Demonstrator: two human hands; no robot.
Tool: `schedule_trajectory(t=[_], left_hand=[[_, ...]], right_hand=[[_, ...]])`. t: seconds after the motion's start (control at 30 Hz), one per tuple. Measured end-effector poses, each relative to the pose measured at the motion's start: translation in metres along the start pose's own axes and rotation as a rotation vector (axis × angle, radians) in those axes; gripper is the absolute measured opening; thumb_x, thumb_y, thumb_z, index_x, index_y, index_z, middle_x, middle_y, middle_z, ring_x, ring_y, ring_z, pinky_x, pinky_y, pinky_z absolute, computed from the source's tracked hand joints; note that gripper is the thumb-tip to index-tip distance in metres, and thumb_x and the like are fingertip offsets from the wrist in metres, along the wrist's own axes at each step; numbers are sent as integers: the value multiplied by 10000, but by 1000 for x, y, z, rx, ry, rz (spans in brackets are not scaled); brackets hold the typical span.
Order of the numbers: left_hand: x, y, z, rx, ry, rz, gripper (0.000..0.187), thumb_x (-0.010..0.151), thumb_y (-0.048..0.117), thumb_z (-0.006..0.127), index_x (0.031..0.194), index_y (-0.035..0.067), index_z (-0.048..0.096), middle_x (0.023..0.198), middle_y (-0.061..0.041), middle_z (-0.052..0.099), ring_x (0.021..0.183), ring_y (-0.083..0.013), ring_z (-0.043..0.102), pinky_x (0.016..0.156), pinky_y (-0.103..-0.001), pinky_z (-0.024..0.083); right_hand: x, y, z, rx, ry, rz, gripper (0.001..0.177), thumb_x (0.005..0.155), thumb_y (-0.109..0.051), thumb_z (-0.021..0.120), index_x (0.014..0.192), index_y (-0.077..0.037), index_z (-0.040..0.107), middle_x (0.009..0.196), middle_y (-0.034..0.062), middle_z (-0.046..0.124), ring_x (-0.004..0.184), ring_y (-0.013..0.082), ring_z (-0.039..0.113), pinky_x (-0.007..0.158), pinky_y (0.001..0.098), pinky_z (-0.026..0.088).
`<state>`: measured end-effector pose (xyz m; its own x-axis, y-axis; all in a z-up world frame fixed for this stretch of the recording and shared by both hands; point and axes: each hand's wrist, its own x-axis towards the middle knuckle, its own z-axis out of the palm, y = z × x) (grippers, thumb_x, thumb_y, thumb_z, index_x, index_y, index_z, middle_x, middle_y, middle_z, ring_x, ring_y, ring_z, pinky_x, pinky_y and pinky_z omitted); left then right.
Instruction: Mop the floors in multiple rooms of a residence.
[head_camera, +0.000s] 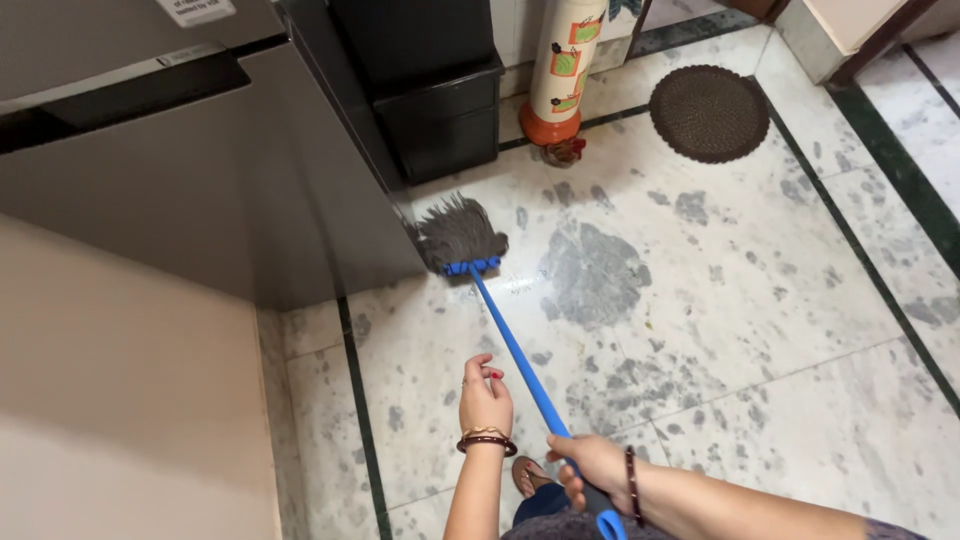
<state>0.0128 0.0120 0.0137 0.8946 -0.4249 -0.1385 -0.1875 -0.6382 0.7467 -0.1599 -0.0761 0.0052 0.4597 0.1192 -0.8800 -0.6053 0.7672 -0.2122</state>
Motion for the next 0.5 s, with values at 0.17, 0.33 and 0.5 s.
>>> schedule_trajectory(t=[0.17,0.33,0.5], left_hand=[[11,2,-11,-27,7,-14,388,881,41,540,1259,131,550,1002,-51,748,923,-302,715,778,-427,552],[16,-5,-19,-58,63,-18,384,883,55,548,1258,137,552,994,-48,753,939,-301,717,794,-424,548],[12,-23,-13,-60,72,1,351,884,65,570,1230,125,580,971,-60,748,945,-292,709,817,-413,550]], right_hand=[[44,-37,-14,-77,69,56,348,1038,-353,576,1182,-38,595,564,-26,448,406,93,403,378,274,371],[136,-93,9,-260,59,-218,432,1013,-338,555,1212,39,623,458,70,450,350,216,454,384,352,403],[245,-215,10,-177,-144,-317,313,1023,-267,558,790,-59,565,536,29,532,432,147,499,415,281,422]])
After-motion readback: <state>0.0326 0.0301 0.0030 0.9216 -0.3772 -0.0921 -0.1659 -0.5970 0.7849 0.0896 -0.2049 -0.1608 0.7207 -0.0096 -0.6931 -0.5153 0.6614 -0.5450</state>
